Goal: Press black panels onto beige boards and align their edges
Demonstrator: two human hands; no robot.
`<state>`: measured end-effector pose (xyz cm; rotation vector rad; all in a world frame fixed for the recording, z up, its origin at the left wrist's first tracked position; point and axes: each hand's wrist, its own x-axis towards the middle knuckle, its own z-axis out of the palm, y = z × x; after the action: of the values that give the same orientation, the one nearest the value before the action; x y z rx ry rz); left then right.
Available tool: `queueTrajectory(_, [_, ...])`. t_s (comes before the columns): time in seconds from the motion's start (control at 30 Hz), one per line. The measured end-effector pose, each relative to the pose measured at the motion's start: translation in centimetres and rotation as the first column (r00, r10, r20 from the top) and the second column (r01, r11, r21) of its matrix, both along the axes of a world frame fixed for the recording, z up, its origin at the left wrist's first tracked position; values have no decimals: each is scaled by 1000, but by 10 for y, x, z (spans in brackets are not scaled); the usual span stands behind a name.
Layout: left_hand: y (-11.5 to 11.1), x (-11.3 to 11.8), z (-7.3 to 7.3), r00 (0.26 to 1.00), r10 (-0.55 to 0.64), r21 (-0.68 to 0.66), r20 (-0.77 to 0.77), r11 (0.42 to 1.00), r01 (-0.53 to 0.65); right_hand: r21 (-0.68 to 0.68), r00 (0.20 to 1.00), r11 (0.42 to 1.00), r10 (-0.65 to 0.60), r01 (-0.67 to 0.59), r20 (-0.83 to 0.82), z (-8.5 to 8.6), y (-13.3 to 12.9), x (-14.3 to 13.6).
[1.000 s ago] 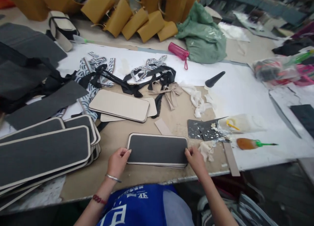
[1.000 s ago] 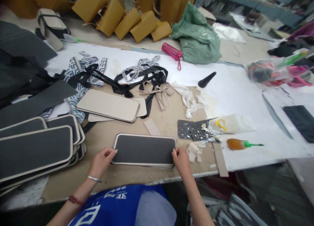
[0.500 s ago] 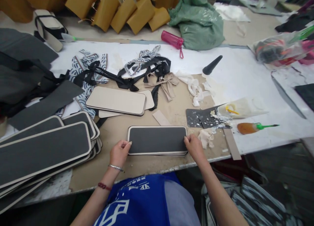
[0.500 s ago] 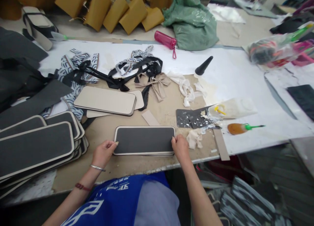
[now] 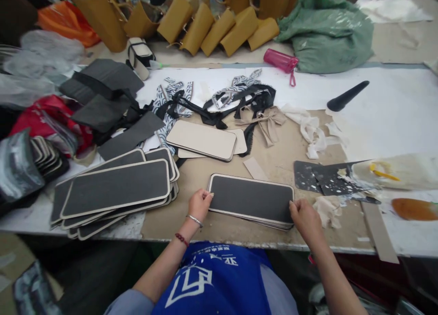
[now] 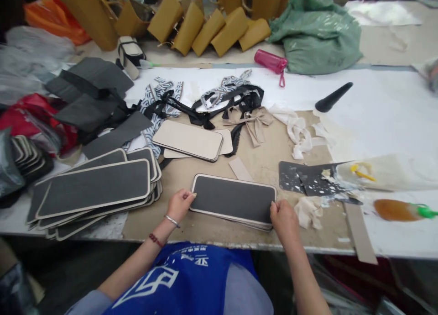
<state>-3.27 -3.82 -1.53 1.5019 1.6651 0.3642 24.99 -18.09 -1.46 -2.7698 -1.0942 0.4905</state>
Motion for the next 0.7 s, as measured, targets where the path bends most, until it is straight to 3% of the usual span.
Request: queueTrajectory(0.7, [5,-3,1,994,-98,11,-47,995,99,-58,997,998,26,-22,68,2,2,-4])
